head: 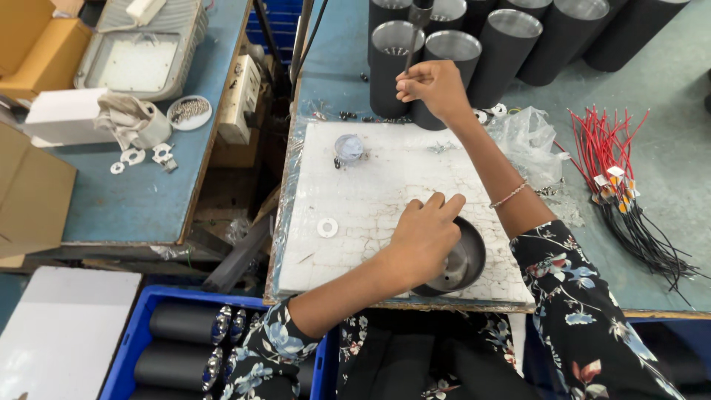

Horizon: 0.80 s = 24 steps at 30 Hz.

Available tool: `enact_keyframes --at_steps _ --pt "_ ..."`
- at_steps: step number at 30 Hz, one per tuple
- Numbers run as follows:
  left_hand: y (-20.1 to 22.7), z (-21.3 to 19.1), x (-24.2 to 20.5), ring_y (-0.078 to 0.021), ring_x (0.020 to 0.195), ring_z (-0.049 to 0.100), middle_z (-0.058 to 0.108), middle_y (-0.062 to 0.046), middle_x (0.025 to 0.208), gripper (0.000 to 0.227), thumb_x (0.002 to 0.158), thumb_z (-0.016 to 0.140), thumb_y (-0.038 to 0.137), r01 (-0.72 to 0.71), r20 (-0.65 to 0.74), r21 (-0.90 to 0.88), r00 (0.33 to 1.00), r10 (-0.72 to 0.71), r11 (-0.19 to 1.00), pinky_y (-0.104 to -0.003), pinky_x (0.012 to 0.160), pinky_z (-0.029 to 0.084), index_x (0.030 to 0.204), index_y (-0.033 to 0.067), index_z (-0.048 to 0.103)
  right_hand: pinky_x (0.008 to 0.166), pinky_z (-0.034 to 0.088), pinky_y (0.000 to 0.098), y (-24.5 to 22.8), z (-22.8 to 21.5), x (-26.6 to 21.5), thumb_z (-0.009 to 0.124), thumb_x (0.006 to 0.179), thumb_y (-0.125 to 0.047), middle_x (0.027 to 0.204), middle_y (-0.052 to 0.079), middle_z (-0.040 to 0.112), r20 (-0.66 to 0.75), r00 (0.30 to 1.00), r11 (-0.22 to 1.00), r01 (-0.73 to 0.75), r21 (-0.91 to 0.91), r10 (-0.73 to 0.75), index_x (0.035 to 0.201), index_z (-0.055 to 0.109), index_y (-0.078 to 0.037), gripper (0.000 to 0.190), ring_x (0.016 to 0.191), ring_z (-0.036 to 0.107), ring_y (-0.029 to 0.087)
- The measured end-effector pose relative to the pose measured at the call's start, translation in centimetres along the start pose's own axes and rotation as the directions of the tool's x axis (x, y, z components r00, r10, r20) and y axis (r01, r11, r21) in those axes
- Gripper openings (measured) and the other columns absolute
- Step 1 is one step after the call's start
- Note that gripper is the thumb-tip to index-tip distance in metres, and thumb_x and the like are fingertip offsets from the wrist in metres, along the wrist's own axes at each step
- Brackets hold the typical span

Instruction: The person inserts a small LED light into a black cylindrical housing and secures it with a white plastic ring. They then use a green power drill to fasten the ring in place. The process is repeated with a second LED light, and the finished components are placed into a blue crate.

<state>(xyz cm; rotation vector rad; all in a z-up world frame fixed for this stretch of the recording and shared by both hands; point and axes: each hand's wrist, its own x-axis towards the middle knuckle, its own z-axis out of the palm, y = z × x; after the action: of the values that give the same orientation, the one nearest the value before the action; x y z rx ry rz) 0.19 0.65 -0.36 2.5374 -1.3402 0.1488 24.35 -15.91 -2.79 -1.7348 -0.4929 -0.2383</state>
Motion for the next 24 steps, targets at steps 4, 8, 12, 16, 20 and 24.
enact_keyframes --at_steps 4,8,12,16,20,24 --pt "-0.2 0.1 -0.2 -0.0278 0.109 0.054 0.055 -0.01 0.117 0.027 0.056 0.089 0.02 -0.021 -0.033 -0.001 0.999 0.021 1.0 -0.043 0.08 0.049 0.073 0.0023 0.076 0.072 0.065 0.0257 -0.7 0.1 -0.1 0.073 0.095 -0.003 0.09 0.015 0.074 -0.021 0.999 1.0 0.029 -0.001 -0.03 0.104 0.071 0.013 0.018 0.078 0.076 0.016" --pt "-0.3 0.3 -0.2 -0.0272 0.11 0.054 0.055 -0.009 0.118 0.025 0.058 0.088 0.019 -0.025 -0.017 0.003 1.0 0.025 1.0 -0.042 0.081 0.049 0.072 0.0028 0.076 0.071 0.063 0.025 -1.3 -0.1 -0.9 0.075 0.096 -0.006 0.088 0.014 0.074 0.005 0.999 0.999 0.037 -0.028 -0.036 0.102 0.071 0.012 0.02 0.076 0.075 0.015" --pt "-0.2 0.2 0.0 -0.0273 0.11 0.054 0.055 -0.01 0.118 0.026 0.058 0.089 0.02 -0.018 0.0 0.018 1.0 0.018 1.0 -0.042 0.081 0.05 0.072 0.0021 0.076 0.069 0.061 0.0239 -1.9 -1.1 -1.8 0.075 0.099 -0.01 0.092 0.011 0.074 0.062 0.995 0.993 0.088 -0.079 -0.083 0.099 0.07 0.008 0.019 0.077 0.073 0.013" --pt "-0.2 0.0 0.0 -0.0271 0.112 0.054 0.055 -0.01 0.12 0.025 0.059 0.089 0.02 -0.012 0.026 0.012 1.0 0.011 1.0 -0.042 0.082 0.05 0.073 0.0024 0.077 0.067 0.06 0.0238 -3.2 -1.9 -3.0 0.076 0.099 -0.014 0.093 0.009 0.074 0.08 0.995 0.97 0.072 -0.233 -0.055 0.093 0.066 0.005 0.022 0.074 0.071 0.01" --pt "-0.1 -0.1 0.1 -0.0268 0.111 0.054 0.055 -0.01 0.123 0.026 0.057 0.089 0.019 -0.008 0.025 0.019 1.0 0.008 1.0 -0.041 0.082 0.05 0.073 0.0022 0.077 0.068 0.058 0.0251 -5.8 -3.3 -4.7 0.077 0.096 -0.016 0.086 0.011 0.074 0.086 0.993 0.909 -0.043 -0.415 0.086 0.1 0.07 0.001 0.019 0.073 0.069 0.01" --pt "-0.1 0.0 0.1 -0.0268 0.111 0.054 0.055 -0.01 0.123 0.025 0.058 0.088 0.019 -0.006 0.033 0.014 0.999 0.006 1.0 -0.041 0.082 0.051 0.072 0.0023 0.076 0.073 0.056 0.0273 -8.1 -4.7 -5.8 0.076 0.094 -0.014 0.091 0.009 0.075 0.177 0.977 0.878 -0.018 -0.478 0.116 0.103 0.072 0.002 0.019 0.081 0.07 0.013"
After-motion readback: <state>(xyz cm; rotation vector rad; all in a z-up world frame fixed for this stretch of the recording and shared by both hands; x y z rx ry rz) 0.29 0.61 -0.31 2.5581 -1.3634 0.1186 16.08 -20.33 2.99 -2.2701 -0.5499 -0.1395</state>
